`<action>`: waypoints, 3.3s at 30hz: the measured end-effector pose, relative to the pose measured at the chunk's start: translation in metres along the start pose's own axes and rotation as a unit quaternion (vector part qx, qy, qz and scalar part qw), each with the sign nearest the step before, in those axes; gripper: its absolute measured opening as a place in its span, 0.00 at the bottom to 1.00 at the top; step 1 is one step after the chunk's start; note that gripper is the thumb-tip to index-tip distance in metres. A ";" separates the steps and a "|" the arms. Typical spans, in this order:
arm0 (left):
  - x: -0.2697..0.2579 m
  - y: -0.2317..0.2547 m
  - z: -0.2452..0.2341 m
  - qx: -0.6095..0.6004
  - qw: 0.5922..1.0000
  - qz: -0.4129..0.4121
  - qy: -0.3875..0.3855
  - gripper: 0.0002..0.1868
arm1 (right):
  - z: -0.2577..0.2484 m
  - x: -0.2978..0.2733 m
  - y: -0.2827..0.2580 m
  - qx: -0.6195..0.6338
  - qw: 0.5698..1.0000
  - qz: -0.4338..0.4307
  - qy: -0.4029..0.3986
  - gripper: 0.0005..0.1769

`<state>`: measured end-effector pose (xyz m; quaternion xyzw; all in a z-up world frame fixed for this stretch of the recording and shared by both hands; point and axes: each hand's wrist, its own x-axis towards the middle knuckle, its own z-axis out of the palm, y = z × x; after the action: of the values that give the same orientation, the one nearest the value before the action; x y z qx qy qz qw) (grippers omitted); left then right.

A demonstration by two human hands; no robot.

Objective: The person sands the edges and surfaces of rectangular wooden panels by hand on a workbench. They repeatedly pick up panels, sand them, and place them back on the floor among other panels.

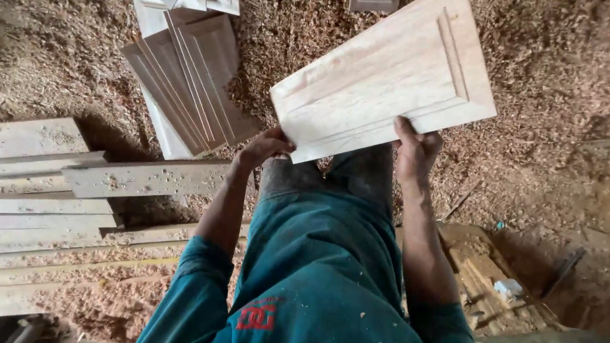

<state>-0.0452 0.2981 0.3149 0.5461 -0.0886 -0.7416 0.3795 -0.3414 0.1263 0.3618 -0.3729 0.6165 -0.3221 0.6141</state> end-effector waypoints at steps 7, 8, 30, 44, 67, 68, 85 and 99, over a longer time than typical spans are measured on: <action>-0.040 0.053 0.028 -0.083 0.995 -0.028 0.045 0.11 | 0.013 -0.041 -0.027 0.017 0.995 -0.045 0.082 0.27; -0.062 0.085 0.038 -0.117 0.991 -0.049 0.048 0.08 | 0.022 -0.054 -0.044 0.057 0.992 -0.042 0.100 0.31; -0.102 0.017 0.015 -0.219 0.927 0.287 -0.102 0.10 | 0.001 -0.033 -0.104 0.169 0.983 0.059 -0.034 0.26; 0.008 -0.054 0.029 -0.478 0.831 0.184 0.216 0.14 | 0.011 0.068 0.069 -0.611 0.764 0.079 -0.192 0.40; 0.471 -0.046 -0.053 0.151 0.939 0.043 0.307 0.05 | -0.005 0.113 0.058 -0.566 0.781 0.231 -0.127 0.55; 0.494 -0.061 -0.031 0.169 0.938 0.026 0.302 0.03 | -0.007 0.114 0.057 -0.558 0.784 0.245 -0.120 0.56; 0.515 0.000 0.052 0.147 0.969 0.103 0.171 0.13 | -0.033 0.130 0.055 -0.569 0.767 0.283 -0.088 0.54; 0.356 0.069 0.108 -0.036 0.989 0.103 0.096 0.18 | 0.001 0.208 0.043 -0.499 0.830 -0.241 -0.069 0.62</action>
<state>-0.1491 -0.0160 0.1300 0.5885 -0.0804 -0.6457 0.4799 -0.3369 -0.0295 0.2179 -0.7864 0.5402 -0.0822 0.2881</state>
